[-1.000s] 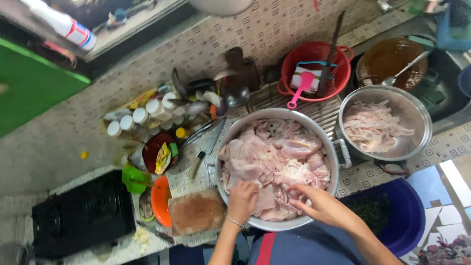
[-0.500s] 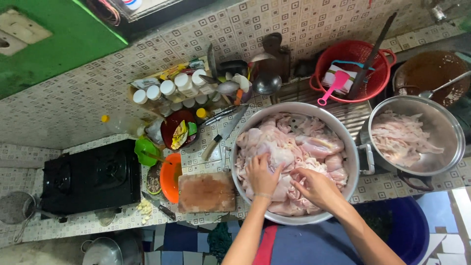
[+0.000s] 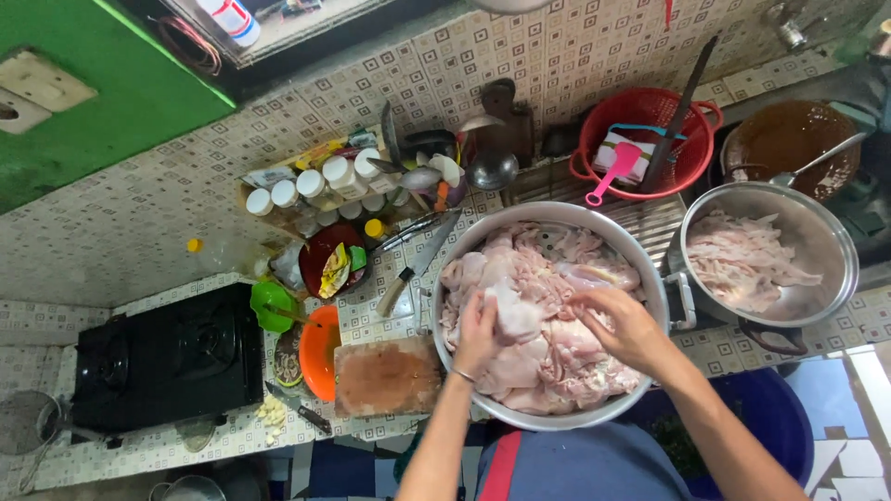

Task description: Removing skin and fat from raw chicken pieces by hand in a large metal bowl.

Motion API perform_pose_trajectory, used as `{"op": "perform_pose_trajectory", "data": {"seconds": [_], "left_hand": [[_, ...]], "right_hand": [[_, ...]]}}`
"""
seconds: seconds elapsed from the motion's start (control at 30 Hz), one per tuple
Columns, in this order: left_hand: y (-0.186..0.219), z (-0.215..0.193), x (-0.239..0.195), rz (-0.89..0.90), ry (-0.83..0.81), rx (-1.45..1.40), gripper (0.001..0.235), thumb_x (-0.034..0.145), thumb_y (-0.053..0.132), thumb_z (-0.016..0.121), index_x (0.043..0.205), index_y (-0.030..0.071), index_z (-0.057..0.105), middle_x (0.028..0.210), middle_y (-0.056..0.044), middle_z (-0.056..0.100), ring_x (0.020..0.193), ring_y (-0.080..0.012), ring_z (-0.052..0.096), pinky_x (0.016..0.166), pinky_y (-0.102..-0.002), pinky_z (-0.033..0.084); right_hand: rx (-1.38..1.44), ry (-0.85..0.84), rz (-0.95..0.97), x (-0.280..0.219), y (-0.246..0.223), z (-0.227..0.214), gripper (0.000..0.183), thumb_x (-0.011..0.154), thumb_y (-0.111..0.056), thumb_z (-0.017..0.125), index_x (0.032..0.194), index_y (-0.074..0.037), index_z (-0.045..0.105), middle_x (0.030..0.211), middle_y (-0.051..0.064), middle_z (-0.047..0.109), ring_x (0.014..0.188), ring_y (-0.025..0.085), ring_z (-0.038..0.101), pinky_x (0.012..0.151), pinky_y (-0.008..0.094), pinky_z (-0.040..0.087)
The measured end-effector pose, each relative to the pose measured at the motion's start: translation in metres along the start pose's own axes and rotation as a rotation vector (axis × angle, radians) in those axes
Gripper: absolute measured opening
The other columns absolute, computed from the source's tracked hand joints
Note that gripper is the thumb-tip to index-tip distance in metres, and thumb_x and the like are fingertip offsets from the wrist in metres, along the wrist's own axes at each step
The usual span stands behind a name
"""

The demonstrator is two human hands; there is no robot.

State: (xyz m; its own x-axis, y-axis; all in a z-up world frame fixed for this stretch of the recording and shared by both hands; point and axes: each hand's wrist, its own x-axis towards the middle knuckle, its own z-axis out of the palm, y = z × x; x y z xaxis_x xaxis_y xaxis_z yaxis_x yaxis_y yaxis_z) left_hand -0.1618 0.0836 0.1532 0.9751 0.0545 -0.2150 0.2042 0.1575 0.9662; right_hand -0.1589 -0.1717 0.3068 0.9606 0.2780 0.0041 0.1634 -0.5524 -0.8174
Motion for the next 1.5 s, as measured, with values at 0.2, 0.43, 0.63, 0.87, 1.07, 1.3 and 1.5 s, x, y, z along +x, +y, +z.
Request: {"op": "perform_pose_trajectory", "data": {"seconds": [0.2,0.43,0.63,0.87,1.07,1.3,1.5], "left_hand": [[0.151,0.011,-0.026,-0.005,-0.464,0.251,0.012,0.099,0.023,0.064,0.102,0.011,0.064,0.075,0.001,0.067,0.074,-0.0064,0.056,0.07,-0.026,0.052],[0.188,0.026,-0.046,0.64,-0.749,0.737,0.019,0.09,0.025,0.074,0.108,0.019,0.075,0.059,-0.014,0.062,0.056,-0.0365,0.06,0.057,-0.041,0.052],[0.218,0.042,-0.071,1.017,-0.856,0.775,0.054,0.1,0.043,0.058,0.056,0.011,0.057,0.042,0.005,0.044,0.037,-0.012,0.051,0.044,-0.026,0.046],[0.257,0.037,-0.099,1.155,-0.822,0.671,0.057,0.095,0.039,0.07,0.053,0.013,0.042,0.046,0.0,0.045,0.039,-0.0158,0.045,0.048,-0.032,0.041],[0.244,0.032,-0.107,1.173,-0.903,0.7,0.063,0.099,0.03,0.075,0.055,0.011,0.035,0.044,-0.003,0.041,0.038,-0.0199,0.04,0.048,-0.031,0.032],[0.264,-0.005,-0.092,1.209,-0.846,0.749,0.051,0.102,0.026,0.068,0.056,0.015,0.047,0.046,0.003,0.044,0.039,-0.0132,0.042,0.042,-0.028,0.031],[0.257,-0.029,-0.074,1.127,-0.714,1.062,0.057,0.101,0.033,0.066,0.051,0.018,0.045,0.043,0.006,0.043,0.033,-0.0113,0.038,0.036,-0.027,0.028]], "right_hand": [[0.122,-0.143,-0.256,0.032,0.012,0.002,0.026,0.098,-0.023,0.056,0.117,-0.013,0.071,0.119,0.011,0.071,0.119,0.039,0.059,0.103,0.051,0.043],[0.211,-0.628,-0.565,0.067,-0.012,0.025,0.054,0.092,-0.038,0.069,0.134,-0.007,0.056,0.128,0.021,0.062,0.124,0.044,0.051,0.107,0.056,0.037],[0.268,-0.901,-0.43,0.053,-0.032,0.046,0.041,0.085,-0.045,0.066,0.11,-0.012,0.062,0.11,0.004,0.061,0.096,0.016,0.058,0.088,0.031,0.051],[0.254,-0.888,-0.551,0.029,-0.086,0.002,0.045,0.099,-0.039,0.063,0.07,-0.009,0.047,0.071,0.002,0.041,0.056,0.014,0.041,0.048,0.033,0.037],[-0.014,-0.654,-0.703,0.018,-0.075,-0.026,0.042,0.098,-0.028,0.06,0.06,-0.012,0.055,0.074,0.001,0.06,0.068,0.017,0.068,0.11,0.062,0.008],[-0.031,-0.519,-0.618,-0.001,-0.007,-0.055,0.021,0.097,-0.035,0.053,0.106,-0.021,0.066,0.109,0.002,0.062,0.105,0.024,0.055,0.106,0.053,0.019],[-0.125,-0.303,-0.358,-0.009,0.001,-0.083,0.024,0.094,-0.038,0.057,0.104,-0.025,0.075,0.104,-0.006,0.073,0.091,0.01,0.071,0.106,0.044,0.014]]}}
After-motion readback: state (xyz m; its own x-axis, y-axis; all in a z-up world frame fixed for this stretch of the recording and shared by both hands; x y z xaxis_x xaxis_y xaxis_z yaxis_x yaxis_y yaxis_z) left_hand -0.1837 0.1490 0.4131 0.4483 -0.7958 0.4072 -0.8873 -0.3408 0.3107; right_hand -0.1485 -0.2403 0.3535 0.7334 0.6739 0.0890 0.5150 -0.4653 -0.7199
